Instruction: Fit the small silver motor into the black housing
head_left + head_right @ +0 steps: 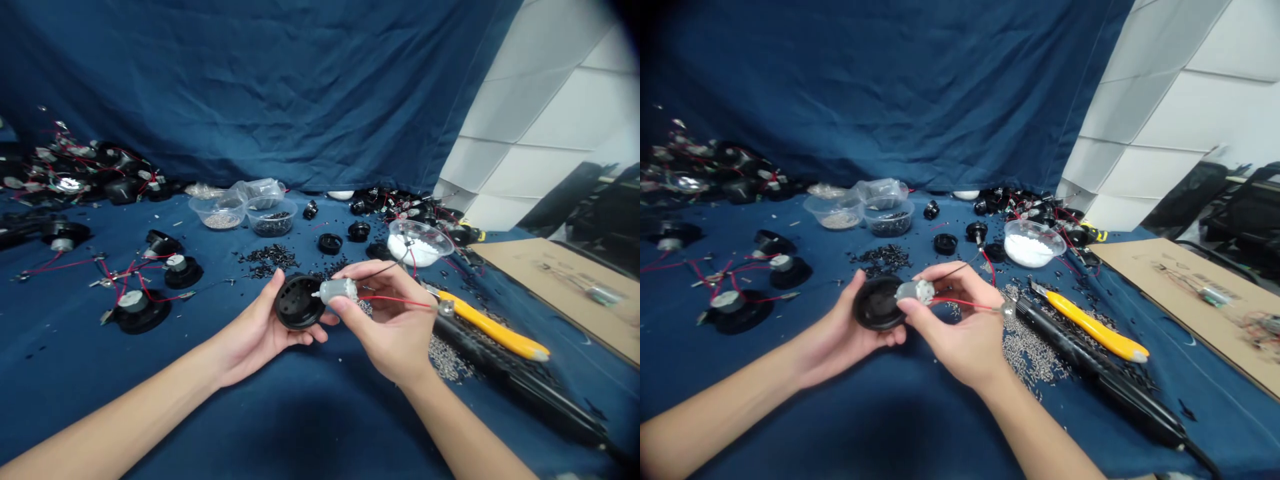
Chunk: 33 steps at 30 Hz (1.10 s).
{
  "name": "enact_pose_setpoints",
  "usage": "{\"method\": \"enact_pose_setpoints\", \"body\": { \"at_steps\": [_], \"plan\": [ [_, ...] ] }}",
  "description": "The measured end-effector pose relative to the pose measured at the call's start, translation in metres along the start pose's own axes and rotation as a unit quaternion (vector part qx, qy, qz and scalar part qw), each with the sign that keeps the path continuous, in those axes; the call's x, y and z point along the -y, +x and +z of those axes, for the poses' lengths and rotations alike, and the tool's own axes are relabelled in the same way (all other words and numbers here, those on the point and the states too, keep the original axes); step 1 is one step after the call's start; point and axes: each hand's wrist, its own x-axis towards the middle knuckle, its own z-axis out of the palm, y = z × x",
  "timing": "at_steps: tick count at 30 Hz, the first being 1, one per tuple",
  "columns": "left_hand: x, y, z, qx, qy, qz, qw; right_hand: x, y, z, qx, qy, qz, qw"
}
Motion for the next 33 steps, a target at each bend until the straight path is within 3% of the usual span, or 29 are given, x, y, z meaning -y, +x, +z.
{"method": "enact_pose_setpoints", "body": {
  "at_steps": [9,28,33],
  "plan": [
    [0.0007,-0.0041,0.0045,0.024,-0.013,-0.003,1.000,0.0005,-0.0025,-0.0005,0.045,-0.047,-0.024,0.998],
    [0.0019,-0.0042,0.0045,-0.003,0.007,-0.002,1.000,-0.0012,-0.0056,-0.0008,0.070,-0.083,-0.043,0.993],
    [0.0027,-0.0038,0.0054,0.001,0.027,0.009,1.000,0.0019,-0.0049,-0.0022,0.087,-0.089,-0.012,0.992]
  ]
}}
